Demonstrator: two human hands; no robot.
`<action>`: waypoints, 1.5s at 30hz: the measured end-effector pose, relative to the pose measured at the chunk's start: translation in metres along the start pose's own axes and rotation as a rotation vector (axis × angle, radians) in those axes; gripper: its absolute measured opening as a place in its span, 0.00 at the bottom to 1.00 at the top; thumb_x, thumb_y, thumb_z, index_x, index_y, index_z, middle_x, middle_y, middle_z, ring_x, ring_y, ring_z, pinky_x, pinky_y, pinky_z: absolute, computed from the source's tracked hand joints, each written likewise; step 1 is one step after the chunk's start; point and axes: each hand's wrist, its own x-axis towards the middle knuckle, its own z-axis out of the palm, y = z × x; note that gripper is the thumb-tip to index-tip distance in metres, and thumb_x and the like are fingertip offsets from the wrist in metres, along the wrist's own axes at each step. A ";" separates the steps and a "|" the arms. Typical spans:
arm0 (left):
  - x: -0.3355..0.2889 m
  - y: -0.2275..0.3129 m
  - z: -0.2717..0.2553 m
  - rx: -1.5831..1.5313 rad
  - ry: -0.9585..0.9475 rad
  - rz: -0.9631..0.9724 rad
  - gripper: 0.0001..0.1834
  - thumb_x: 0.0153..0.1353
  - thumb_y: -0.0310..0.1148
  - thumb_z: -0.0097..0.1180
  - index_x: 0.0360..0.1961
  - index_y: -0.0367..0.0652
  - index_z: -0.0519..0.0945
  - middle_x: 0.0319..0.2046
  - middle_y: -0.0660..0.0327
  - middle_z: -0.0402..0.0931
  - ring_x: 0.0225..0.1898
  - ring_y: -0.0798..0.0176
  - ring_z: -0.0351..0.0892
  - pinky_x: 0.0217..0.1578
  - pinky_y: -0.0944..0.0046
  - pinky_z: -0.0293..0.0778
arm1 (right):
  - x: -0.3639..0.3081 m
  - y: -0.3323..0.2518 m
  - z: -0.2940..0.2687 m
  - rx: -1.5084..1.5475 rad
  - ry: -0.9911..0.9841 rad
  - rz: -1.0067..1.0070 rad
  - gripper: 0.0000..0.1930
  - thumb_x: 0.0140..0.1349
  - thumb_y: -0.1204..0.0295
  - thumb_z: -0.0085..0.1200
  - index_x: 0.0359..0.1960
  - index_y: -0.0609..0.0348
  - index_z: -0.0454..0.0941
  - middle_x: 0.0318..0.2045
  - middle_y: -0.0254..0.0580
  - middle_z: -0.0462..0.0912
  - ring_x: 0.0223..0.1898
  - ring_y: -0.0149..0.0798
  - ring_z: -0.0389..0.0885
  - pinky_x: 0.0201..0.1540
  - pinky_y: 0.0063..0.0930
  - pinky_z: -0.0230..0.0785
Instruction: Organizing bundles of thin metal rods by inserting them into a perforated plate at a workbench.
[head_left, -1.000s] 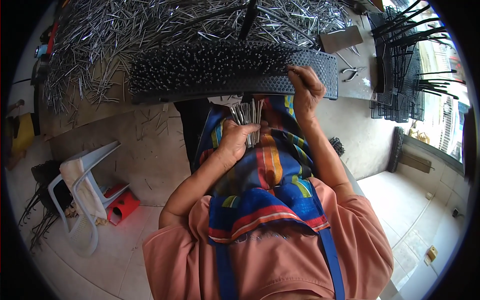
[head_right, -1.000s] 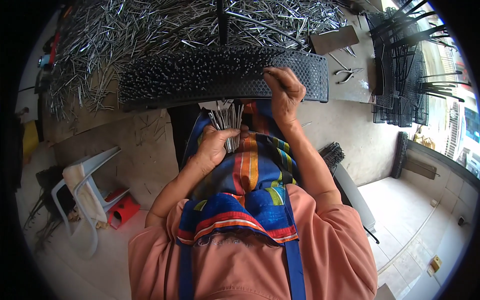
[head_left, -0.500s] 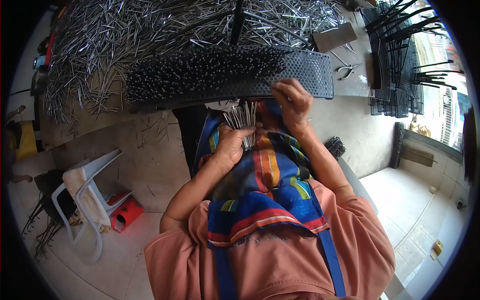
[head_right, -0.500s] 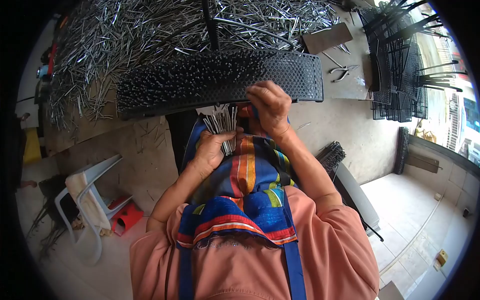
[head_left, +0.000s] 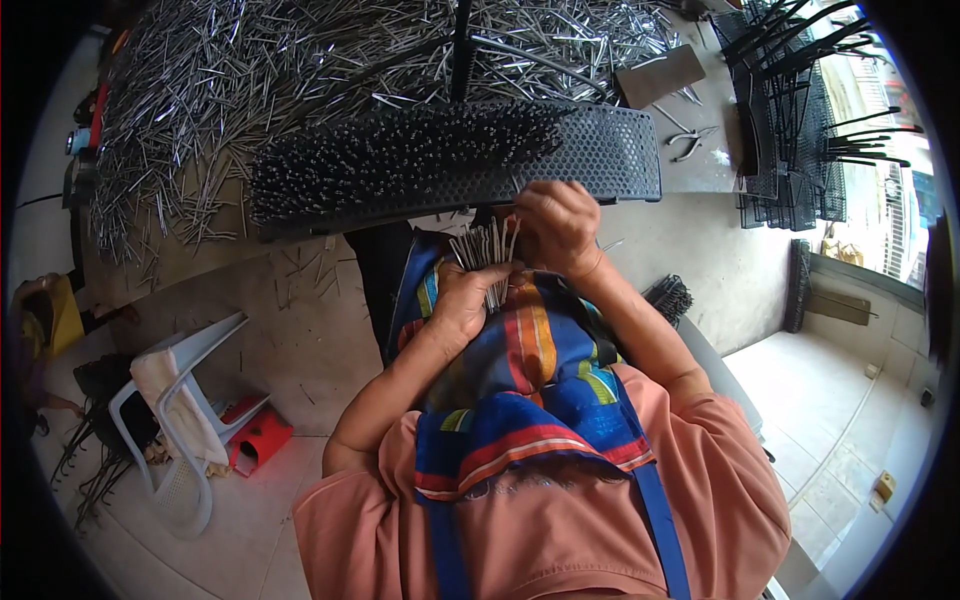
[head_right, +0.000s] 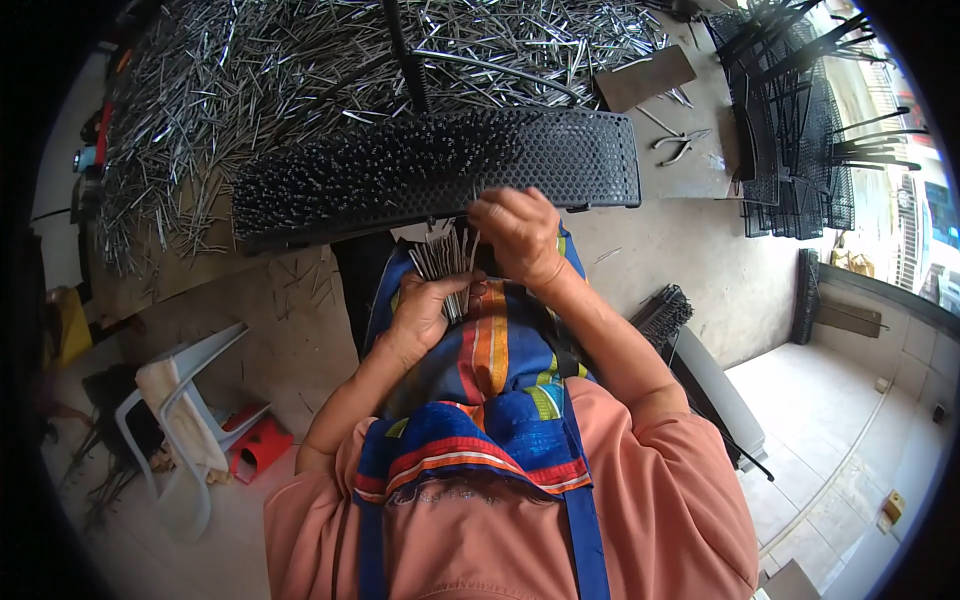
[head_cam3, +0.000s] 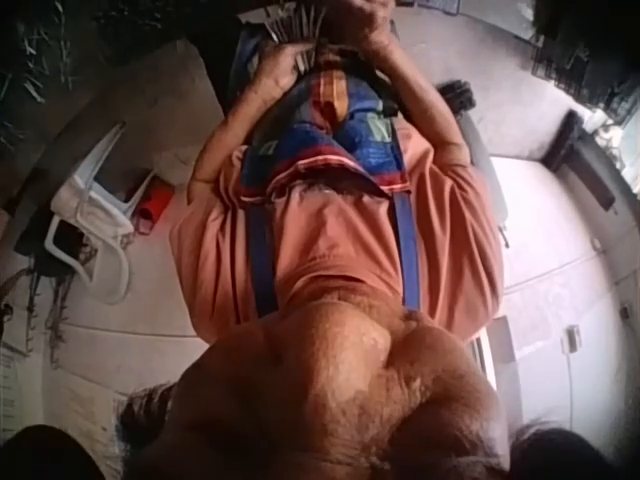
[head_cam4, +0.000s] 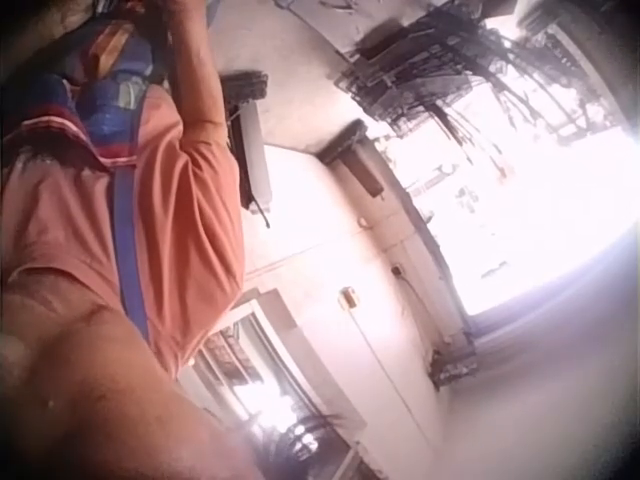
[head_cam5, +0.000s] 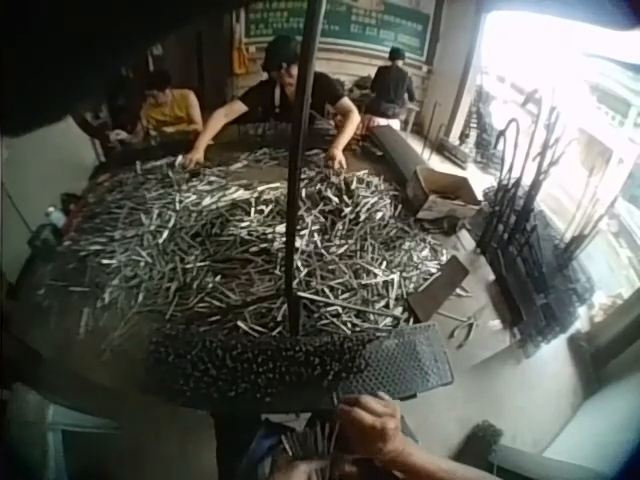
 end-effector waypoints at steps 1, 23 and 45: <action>-0.002 -0.001 -0.001 -0.014 0.016 -0.011 0.13 0.56 0.15 0.56 0.43 0.34 0.80 0.37 0.53 0.84 0.35 0.58 0.86 0.38 0.61 0.84 | 0.013 -0.002 -0.005 0.012 0.040 0.052 0.11 0.46 0.73 0.62 0.34 0.56 0.83 0.33 0.36 0.82 0.29 0.37 0.81 0.29 0.29 0.66; 0.004 0.010 0.001 -0.227 0.021 -0.060 0.16 0.56 0.15 0.55 0.46 0.35 0.79 0.34 0.49 0.84 0.32 0.56 0.86 0.33 0.60 0.84 | 0.037 0.015 0.009 0.079 0.058 0.482 0.07 0.53 0.80 0.63 0.35 0.62 0.85 0.27 0.43 0.83 0.24 0.33 0.80 0.29 0.23 0.70; -0.002 0.011 -0.005 -0.155 -0.062 0.011 0.19 0.55 0.14 0.56 0.48 0.38 0.79 0.36 0.55 0.83 0.31 0.58 0.86 0.34 0.60 0.84 | 0.014 -0.031 0.001 0.810 -0.374 1.135 0.06 0.56 0.76 0.62 0.33 0.66 0.83 0.22 0.34 0.81 0.21 0.24 0.76 0.22 0.23 0.67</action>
